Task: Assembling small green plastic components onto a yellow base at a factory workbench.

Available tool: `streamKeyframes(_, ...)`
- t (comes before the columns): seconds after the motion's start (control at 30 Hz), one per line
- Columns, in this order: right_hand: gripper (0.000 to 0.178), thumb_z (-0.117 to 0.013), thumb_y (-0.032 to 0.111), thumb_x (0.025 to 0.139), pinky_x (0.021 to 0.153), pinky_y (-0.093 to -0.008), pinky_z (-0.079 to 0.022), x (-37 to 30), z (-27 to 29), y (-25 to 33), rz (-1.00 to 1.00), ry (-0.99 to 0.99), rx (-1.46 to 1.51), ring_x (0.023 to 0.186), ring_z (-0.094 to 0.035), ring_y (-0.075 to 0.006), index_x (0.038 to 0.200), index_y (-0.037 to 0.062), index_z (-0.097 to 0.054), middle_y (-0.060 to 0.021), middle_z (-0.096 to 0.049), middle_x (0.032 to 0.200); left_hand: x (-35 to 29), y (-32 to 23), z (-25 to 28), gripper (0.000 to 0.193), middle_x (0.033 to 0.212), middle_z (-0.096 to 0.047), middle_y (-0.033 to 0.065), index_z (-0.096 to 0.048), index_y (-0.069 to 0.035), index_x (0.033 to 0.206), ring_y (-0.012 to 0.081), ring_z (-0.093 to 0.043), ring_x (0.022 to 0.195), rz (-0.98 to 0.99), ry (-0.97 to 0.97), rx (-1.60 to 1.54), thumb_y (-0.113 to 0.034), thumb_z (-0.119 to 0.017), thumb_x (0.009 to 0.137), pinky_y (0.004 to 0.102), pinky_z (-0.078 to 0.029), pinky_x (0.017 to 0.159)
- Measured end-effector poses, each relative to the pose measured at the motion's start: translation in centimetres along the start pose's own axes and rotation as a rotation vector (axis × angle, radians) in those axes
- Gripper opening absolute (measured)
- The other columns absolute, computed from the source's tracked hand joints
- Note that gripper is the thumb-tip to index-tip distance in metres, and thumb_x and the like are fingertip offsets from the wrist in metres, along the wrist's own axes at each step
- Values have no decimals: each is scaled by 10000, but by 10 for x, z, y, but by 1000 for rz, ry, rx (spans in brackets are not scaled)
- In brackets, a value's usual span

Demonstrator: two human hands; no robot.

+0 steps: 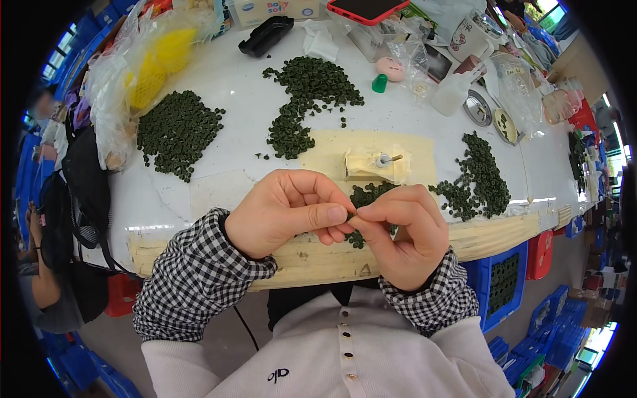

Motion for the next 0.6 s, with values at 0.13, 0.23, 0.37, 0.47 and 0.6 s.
streamKeyframes(0.13, 195, -788, -26, 767, 571, -250, -504, 0, -3, 4, 66, 7, 43, 688, -610, -143, 925, 6, -679, -91, -602, 890, 2, 0, 0, 133, 886, -714, 103, -626, 10, 990, 120, -685, 733, -2, -26, 40, -119, -636, 958, 234, -572, 676)
streamKeyframes(0.23, 191, -784, -27, 770, 565, -250, -503, 0, -2, 1, 41, -6, 35, 683, -610, -143, 927, 4, -680, -92, -602, 893, 1, 3, 0, 132, 886, -716, 105, -632, 17, 981, 131, -689, 738, 21, 6, 48, -112, -638, 956, 241, -576, 687)
streamKeyframes(0.37, 187, -781, -26, 773, 556, -253, -505, 1, -3, 2, 50, -30, -39, 675, -613, -157, 927, 8, -680, -90, -601, 887, -2, -9, -3, 133, 880, -717, 119, -645, 40, 982, 147, -698, 767, 21, -66, 156, -90, -631, 956, 254, -582, 698)
streamKeyframes(0.47, 183, -777, -28, 775, 554, -258, -507, 2, -4, 2, 57, -25, -82, 666, -615, -169, 927, 12, -682, -88, -600, 880, -5, -15, -1, 130, 886, -718, 129, -656, 55, 995, 152, -703, 791, -54, -129, 278, -65, -623, 954, 260, -585, 709)
streamKeyframes(0.6, 170, -759, -44, 786, 560, -259, -510, 4, -6, 1, 46, -8, -68, 669, -619, -164, 928, 10, -683, -86, -606, 884, -7, -18, 2, 120, 899, -717, 125, -668, 60, 1001, 149, -702, 801, -95, -165, 331, -36, -622, 945, 263, -587, 725)
Point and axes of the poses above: each hand's wrist, its own x-axis towards the middle knuckle, its own z-axis out of the back of the hand, y = z × x, the point moved 9 cm from there along x, towards the middle knuckle
